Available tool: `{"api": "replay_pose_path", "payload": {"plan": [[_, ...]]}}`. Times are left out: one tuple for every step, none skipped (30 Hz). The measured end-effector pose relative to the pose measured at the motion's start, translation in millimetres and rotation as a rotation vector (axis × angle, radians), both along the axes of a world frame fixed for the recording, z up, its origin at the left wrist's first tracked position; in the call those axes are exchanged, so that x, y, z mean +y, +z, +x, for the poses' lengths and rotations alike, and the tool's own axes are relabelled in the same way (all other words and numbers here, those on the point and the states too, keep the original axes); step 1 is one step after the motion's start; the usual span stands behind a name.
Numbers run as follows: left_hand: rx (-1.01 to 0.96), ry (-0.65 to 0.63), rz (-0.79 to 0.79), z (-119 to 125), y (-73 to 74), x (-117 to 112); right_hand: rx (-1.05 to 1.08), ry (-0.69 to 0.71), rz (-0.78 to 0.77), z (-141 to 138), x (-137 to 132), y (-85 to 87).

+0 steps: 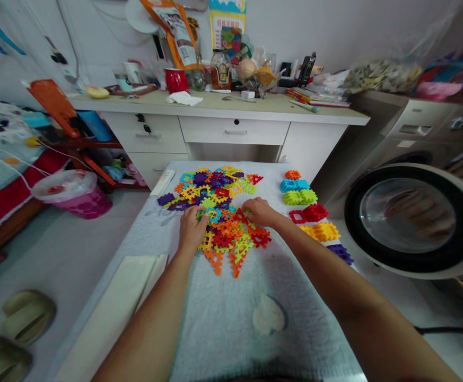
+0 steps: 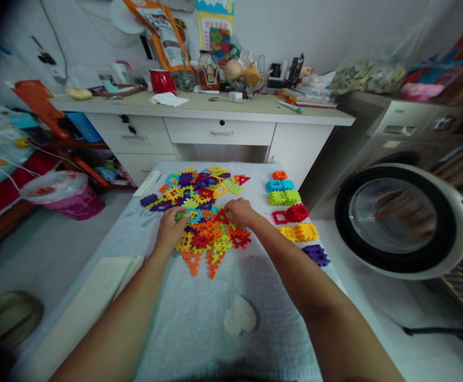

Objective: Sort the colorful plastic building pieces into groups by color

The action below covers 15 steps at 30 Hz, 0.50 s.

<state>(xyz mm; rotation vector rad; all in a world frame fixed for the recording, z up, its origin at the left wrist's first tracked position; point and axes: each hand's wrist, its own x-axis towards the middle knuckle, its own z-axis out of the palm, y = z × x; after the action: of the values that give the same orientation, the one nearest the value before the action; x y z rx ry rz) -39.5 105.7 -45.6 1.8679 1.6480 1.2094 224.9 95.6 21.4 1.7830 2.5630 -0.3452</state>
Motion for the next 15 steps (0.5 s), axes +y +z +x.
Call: {"api": "replay_pose_path", "payload": {"plan": [[-0.001,0.001,0.004,0.3,0.6,-0.2,-0.010,-0.009,0.007,-0.5,-1.0,0.7],[-0.003,0.002,0.005,0.7,1.2,-0.5,-0.017,-0.013,0.014,-0.4,-2.2,1.7],[-0.005,0.004,0.003,1.1,1.7,-0.8,-0.021,-0.013,0.022,0.2,-3.6,3.1],[-0.006,0.006,0.000,1.4,2.2,-1.1,-0.021,-0.014,0.029,1.3,-5.2,4.9],[-0.008,0.007,-0.003,1.8,2.7,-1.4,-0.019,-0.019,0.036,3.0,-6.9,7.2],[-0.008,0.007,-0.005,2.1,3.0,-1.7,-0.017,-0.031,0.041,5.0,-8.5,9.9],[-0.008,0.005,-0.005,2.3,3.4,-2.0,-0.015,-0.049,0.047,7.4,-9.8,12.8],[-0.007,0.004,-0.004,2.5,3.9,-2.4,-0.013,-0.071,0.053,10.2,-10.8,15.8],[-0.005,0.004,-0.003,2.6,4.3,-2.7,-0.014,-0.098,0.060,13.1,-11.3,18.6],[-0.004,0.003,-0.005,2.7,4.8,-2.9,-0.016,-0.125,0.067,16.3,-11.2,21.0],[-0.002,0.004,-0.008,2.7,5.4,-3.1,-0.018,-0.151,0.073,19.5,-10.4,22.9],[-0.002,0.004,-0.012,2.6,6.0,-3.3,-0.018,-0.172,0.076,22.7,-9.1,24.0],[-0.003,0.004,-0.015,2.5,6.5,-3.4,-0.016,-0.187,0.073,25.8,-7.4,24.5],[-0.004,0.002,-0.018,2.4,7.0,-3.5,-0.014,-0.195,0.064,28.6,-5.5,24.2],[-0.006,0.001,-0.019,2.3,7.4,-3.6,-0.012,-0.198,0.051,31.1,-3.7,23.2]]}}
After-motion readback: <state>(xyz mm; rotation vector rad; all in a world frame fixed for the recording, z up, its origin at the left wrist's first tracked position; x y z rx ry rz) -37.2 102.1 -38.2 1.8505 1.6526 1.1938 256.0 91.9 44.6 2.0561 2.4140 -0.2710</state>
